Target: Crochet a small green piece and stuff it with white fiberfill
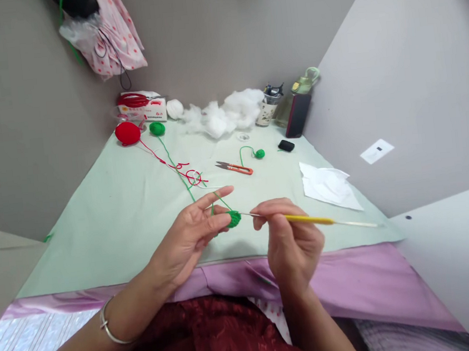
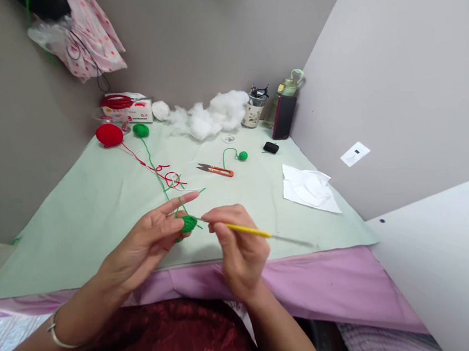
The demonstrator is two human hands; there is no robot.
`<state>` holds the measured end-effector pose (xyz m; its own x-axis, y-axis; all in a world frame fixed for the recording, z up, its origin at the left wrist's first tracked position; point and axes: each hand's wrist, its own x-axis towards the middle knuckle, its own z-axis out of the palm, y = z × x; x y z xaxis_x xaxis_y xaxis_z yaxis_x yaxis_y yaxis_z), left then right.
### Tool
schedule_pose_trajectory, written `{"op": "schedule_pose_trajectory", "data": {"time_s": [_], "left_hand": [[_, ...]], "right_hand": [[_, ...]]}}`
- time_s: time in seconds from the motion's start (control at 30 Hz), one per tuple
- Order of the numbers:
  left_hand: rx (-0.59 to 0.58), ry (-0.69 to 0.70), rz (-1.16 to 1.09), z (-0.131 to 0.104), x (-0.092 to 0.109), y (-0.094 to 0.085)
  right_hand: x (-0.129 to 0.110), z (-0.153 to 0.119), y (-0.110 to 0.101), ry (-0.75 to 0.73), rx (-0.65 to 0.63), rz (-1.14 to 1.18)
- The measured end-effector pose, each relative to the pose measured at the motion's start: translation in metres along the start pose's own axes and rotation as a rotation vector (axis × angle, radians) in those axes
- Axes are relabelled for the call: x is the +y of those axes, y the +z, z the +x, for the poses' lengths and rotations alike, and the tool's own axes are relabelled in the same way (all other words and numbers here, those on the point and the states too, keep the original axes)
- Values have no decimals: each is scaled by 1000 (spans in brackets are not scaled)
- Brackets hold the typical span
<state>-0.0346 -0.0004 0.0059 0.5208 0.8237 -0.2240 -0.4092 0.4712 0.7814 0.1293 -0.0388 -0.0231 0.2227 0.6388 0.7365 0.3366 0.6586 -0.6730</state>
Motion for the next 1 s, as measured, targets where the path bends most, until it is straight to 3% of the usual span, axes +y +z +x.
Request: {"op": "schedule_pose_trajectory", "data": {"time_s": [0.1, 0.2, 0.37, 0.5, 0.6, 0.7, 0.83, 1.0], "left_hand": [[11, 102, 44, 0, 0, 0], [-26, 168, 89, 0, -4, 2], [66, 241, 158, 0, -10, 4], [27, 75, -1, 2, -7, 4], [0, -22, -81, 3, -2, 3], [9, 80, -30, 3, -2, 3], [-16, 212, 185, 0, -8, 2], [36, 261, 350, -3, -8, -2]], "right_hand": [[0, 8, 0, 182, 27, 248], [1, 9, 2, 185, -51, 232], [0, -1, 7, 61, -53, -13], [-1, -3, 5, -167, -44, -222], [-3, 3, 2, 0, 42, -61], [-4, 9, 3, 204, 64, 189], [-2, 8, 4, 232, -30, 189], [4, 9, -1, 387, 7, 258]]}}
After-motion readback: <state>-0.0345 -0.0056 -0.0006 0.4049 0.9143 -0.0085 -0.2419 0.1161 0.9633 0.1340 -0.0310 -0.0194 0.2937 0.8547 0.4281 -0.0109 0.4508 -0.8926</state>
